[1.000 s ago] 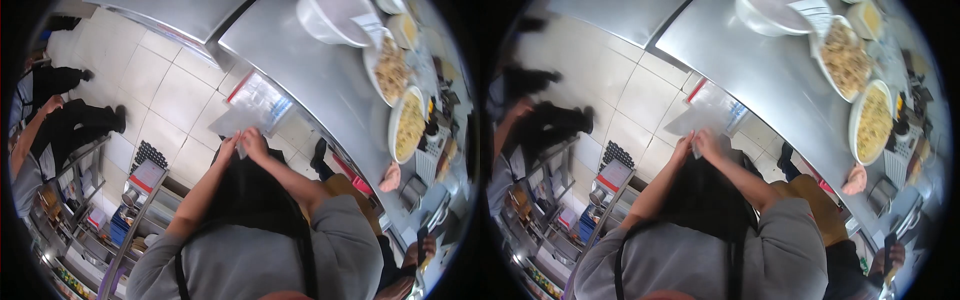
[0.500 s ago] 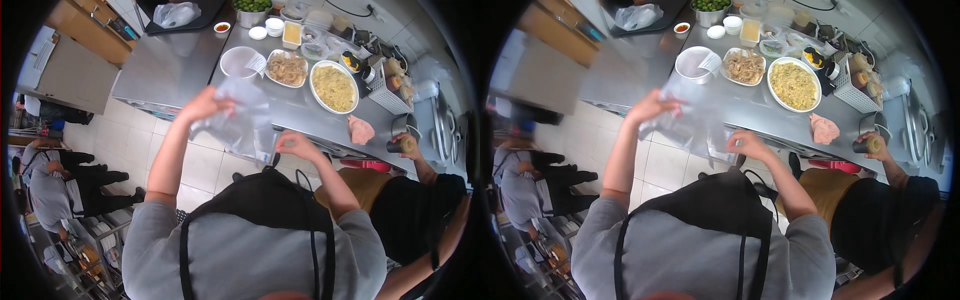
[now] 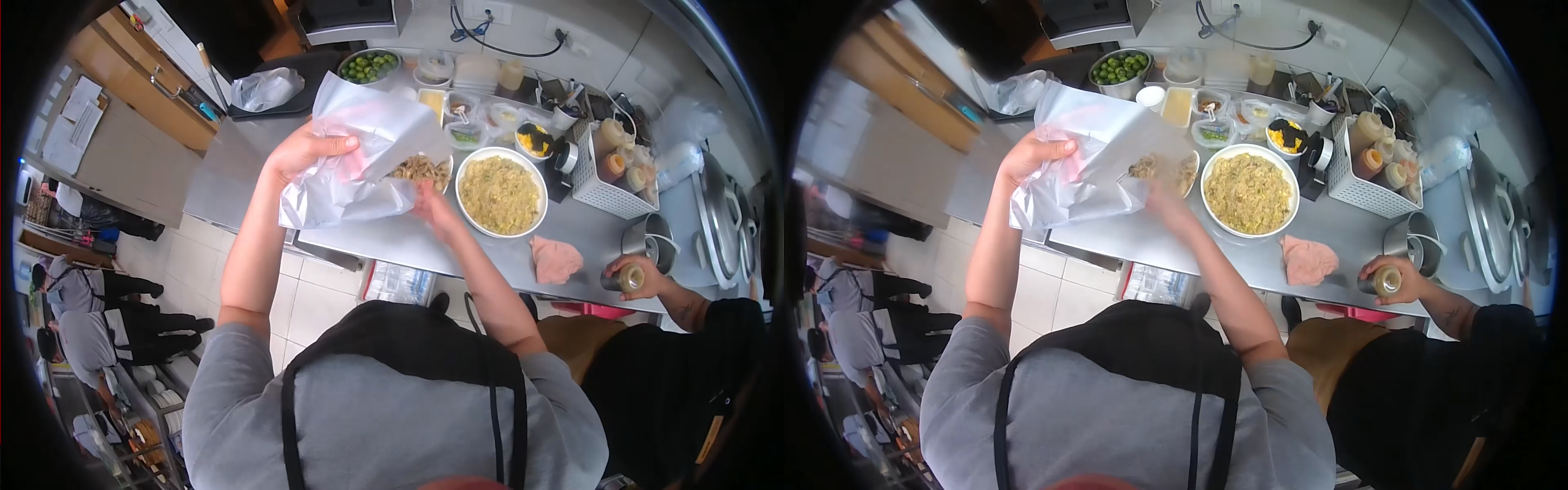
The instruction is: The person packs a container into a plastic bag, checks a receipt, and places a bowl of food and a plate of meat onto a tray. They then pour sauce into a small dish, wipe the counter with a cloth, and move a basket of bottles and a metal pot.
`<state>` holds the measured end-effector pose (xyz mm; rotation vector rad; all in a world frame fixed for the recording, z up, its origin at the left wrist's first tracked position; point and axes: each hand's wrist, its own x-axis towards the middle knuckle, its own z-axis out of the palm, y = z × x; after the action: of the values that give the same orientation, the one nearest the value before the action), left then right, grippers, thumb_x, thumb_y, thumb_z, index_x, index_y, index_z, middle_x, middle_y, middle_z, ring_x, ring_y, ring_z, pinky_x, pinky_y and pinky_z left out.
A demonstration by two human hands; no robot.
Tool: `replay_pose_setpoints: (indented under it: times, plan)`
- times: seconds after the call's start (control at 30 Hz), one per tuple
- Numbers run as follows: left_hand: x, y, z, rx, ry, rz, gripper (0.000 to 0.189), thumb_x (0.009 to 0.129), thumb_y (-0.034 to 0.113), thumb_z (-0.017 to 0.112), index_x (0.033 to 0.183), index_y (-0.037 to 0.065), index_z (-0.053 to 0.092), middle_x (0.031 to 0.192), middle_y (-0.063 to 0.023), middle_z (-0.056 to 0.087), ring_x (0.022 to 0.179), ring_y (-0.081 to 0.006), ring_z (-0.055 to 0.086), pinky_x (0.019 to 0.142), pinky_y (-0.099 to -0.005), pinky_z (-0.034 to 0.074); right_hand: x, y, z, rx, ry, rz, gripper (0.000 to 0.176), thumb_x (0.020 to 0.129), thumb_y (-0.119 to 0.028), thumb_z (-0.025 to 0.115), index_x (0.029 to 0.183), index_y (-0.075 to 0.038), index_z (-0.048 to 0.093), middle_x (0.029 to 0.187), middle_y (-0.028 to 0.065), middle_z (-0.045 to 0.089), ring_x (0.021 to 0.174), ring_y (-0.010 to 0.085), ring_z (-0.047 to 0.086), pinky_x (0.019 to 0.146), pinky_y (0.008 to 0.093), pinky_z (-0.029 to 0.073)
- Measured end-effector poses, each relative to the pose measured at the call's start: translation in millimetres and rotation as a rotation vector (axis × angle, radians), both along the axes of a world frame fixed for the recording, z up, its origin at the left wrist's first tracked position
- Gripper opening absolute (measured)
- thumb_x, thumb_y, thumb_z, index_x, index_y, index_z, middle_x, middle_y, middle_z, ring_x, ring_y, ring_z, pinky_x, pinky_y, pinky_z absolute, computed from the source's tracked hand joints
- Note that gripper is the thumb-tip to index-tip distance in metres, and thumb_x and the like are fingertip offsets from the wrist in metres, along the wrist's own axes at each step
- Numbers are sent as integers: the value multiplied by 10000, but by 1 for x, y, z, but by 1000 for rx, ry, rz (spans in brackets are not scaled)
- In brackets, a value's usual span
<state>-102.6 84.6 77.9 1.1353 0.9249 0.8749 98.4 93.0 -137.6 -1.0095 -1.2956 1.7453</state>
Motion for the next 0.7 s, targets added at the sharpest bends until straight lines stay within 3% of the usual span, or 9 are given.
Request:
replay_pose_setpoints:
  times: [0.1,0.17,0.3,0.37,0.4,0.47,0.5,0.6,0.7]
  plan:
    - [7,4,9,35,13,-27,421,732,103,662,1096,-31,499,961,-98,589,851,-159,576,715,-270,462,-7,16,37,358,-78,-215,318,800,-286,515,904,5,586,825,158,569,789,264,558,725,356,414]
    - [8,5,16,77,29,-42,403,734,98,657,1084,-35,507,941,-100,595,825,-160,585,698,-270,469,0,6,95,634,-873,-129,330,839,-346,537,895,-22,569,981,60,544,940,196,523,803,330,405]
    - [-14,26,29,63,-74,-164,339,736,91,647,1030,-36,537,860,-109,611,734,-169,602,646,-273,486,-9,21,97,743,-956,31,306,812,-308,574,914,-20,587,996,69,557,954,184,524,784,322,411]
    - [-22,28,27,78,-165,-94,309,736,97,646,995,-41,549,824,-118,618,691,-177,610,604,-271,494,-16,29,78,371,-415,259,351,828,-313,541,1031,-28,564,1045,105,563,981,198,523,807,329,415]
    - [-26,29,26,81,-169,-96,309,736,97,646,995,-41,549,824,-118,618,691,-177,610,604,-271,494,-18,27,84,373,-420,257,351,828,-313,541,1031,-28,564,1045,105,563,981,198,523,807,329,415]
    - [-38,31,19,84,-174,38,330,742,101,641,1022,-41,538,832,-115,620,692,-177,611,599,-268,496,-13,19,94,109,413,49,451,838,-295,471,1194,-20,463,1132,168,531,1033,238,522,909,348,375]
    - [-48,35,9,83,-177,37,330,742,101,641,1022,-41,538,832,-115,620,692,-177,611,599,-268,496,-1,3,127,84,518,149,505,872,-309,408,1279,-15,346,1196,170,484,1092,245,482,937,361,359]
    - [-69,51,-21,60,-69,36,360,757,116,635,1067,-28,519,865,-110,619,719,-175,613,614,-264,497,2,11,110,-160,856,56,510,886,-338,364,1266,2,356,1199,176,477,1119,244,460,947,363,350]
    - [-68,54,-36,62,-40,89,324,779,157,622,1035,-19,531,827,-100,627,685,-152,610,567,-231,481,2,10,98,-70,711,68,417,874,-249,434,1205,5,441,1115,161,543,1032,221,530,896,326,402]
